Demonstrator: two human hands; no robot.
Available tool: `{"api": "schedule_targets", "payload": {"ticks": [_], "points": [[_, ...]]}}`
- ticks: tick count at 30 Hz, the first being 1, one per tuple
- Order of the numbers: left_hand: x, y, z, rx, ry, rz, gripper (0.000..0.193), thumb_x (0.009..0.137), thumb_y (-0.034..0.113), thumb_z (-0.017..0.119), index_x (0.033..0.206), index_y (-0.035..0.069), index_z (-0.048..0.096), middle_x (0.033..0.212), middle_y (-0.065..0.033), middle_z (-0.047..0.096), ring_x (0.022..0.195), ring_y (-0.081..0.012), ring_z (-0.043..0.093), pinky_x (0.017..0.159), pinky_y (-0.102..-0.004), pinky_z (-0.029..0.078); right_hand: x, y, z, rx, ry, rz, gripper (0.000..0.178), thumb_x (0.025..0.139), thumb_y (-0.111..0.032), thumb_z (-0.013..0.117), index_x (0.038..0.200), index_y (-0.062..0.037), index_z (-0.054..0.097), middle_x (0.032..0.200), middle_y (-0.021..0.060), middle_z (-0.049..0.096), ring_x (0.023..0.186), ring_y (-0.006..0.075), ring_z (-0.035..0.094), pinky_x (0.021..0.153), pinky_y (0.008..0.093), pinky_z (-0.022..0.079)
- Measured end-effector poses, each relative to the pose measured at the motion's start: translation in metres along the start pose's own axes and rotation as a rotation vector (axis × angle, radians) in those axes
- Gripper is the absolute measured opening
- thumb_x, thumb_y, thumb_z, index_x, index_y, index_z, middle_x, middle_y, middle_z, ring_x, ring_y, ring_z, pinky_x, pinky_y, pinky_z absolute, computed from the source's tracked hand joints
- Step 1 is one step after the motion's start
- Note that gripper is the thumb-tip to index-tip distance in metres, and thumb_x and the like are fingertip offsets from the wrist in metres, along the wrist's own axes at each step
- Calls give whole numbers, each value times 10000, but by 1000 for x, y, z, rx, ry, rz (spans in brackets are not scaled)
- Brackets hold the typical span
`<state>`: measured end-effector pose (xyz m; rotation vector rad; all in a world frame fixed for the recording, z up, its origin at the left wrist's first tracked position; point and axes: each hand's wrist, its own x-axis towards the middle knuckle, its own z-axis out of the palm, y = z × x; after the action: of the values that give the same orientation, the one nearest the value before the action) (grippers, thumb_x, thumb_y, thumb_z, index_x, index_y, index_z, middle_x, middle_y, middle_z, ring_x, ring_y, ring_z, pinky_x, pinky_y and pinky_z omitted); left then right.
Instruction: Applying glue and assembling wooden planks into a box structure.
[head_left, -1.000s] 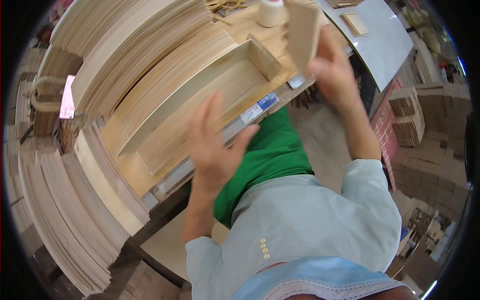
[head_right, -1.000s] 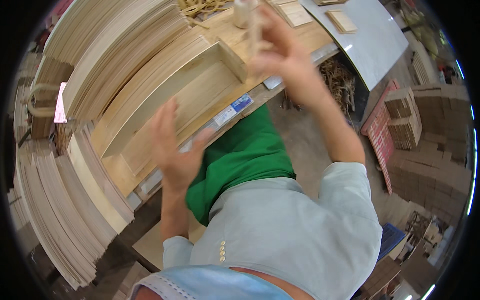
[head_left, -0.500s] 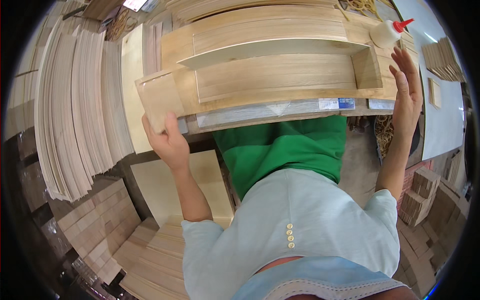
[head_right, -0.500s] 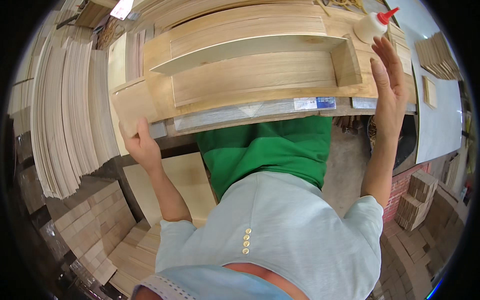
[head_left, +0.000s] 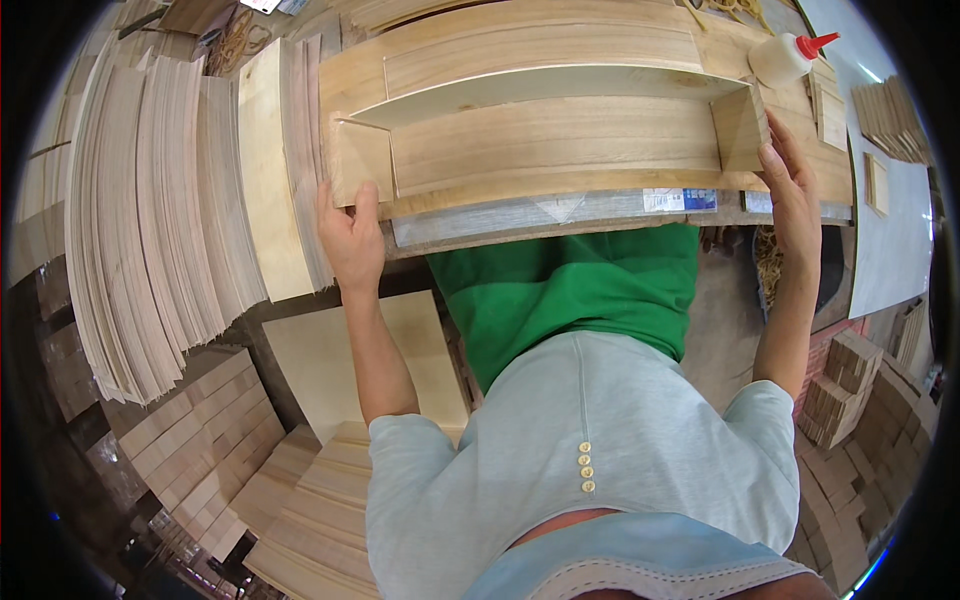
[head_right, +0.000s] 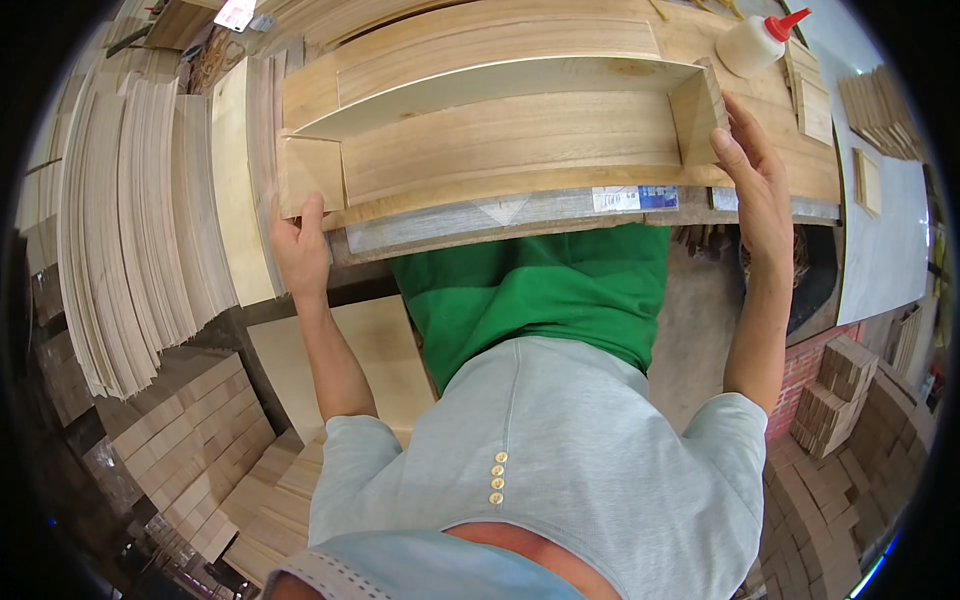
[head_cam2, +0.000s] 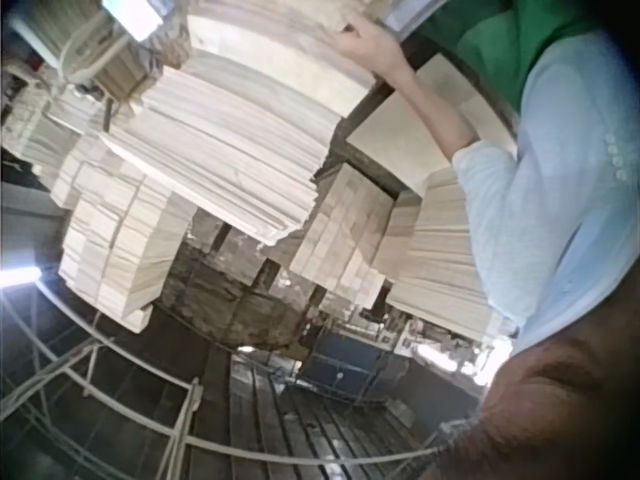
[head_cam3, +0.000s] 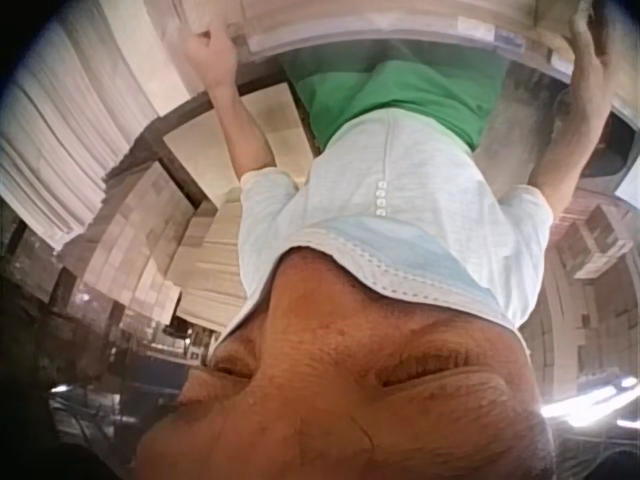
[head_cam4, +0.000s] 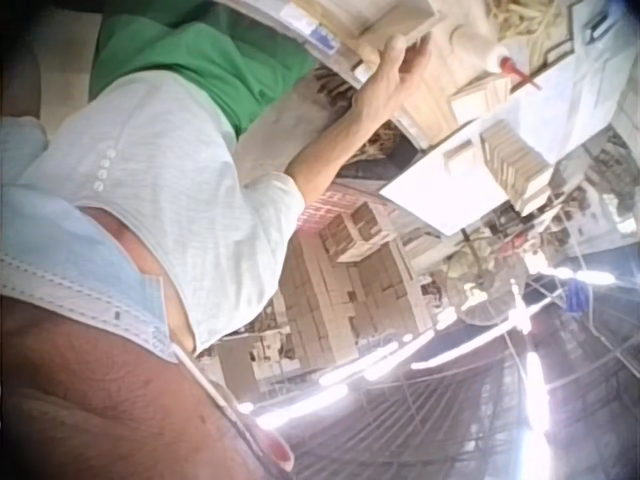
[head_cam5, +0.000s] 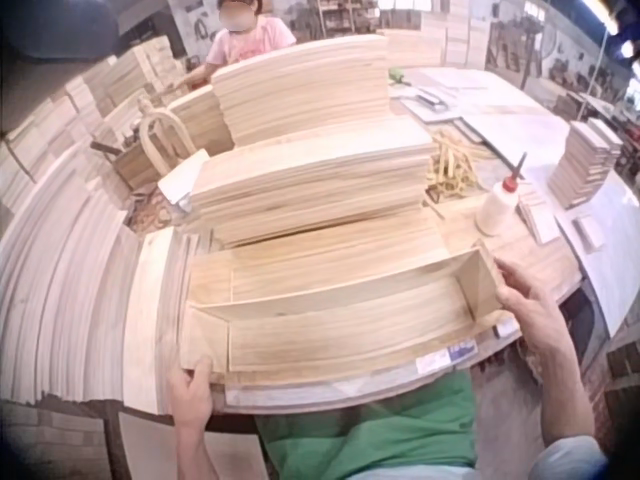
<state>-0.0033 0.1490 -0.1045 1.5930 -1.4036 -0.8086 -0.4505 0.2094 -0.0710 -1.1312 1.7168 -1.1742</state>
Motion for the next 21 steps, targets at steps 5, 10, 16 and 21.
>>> {"api": "schedule_targets", "payload": {"ticks": [5, 10, 16, 21], "points": [[-1, 11, 3, -27, 2, 23, 231, 910, 117, 572, 1062, -56, 552, 904, -79, 600, 798, -130, 546, 724, -278, 457, 2, 3, 0, 5, -18, -1, 588, 920, -349, 596, 1390, -28, 448, 1349, 117, 510, 1240, 205, 462, 1032, 341, 351], [-1, 12, 4, -7, 1, 14, 255, 920, 124, 563, 1090, -65, 542, 910, -87, 605, 796, -135, 550, 721, -276, 469, 2, 6, 0, 1, -40, -8, 566, 947, -323, 560, 1407, -25, 419, 1385, 112, 476, 1259, 201, 456, 1030, 361, 377], [-2, 13, 5, 147, -80, 39, 296, 913, 109, 573, 1153, -55, 518, 1051, -127, 587, 884, -183, 569, 736, -300, 488, 4, 10, 1, 23, -32, -1, 562, 940, -314, 580, 1391, -12, 436, 1365, 114, 496, 1250, 199, 460, 1041, 353, 363], [-1, 28, 1, 69, -171, -6, 438, 903, 116, 585, 1295, -39, 463, 1206, -147, 539, 1040, -240, 562, 863, -341, 482, 3, 8, 3, 53, -12, -2, 569, 941, -343, 576, 1377, 1, 450, 1348, 123, 511, 1242, 202, 463, 1042, 341, 356]]}}
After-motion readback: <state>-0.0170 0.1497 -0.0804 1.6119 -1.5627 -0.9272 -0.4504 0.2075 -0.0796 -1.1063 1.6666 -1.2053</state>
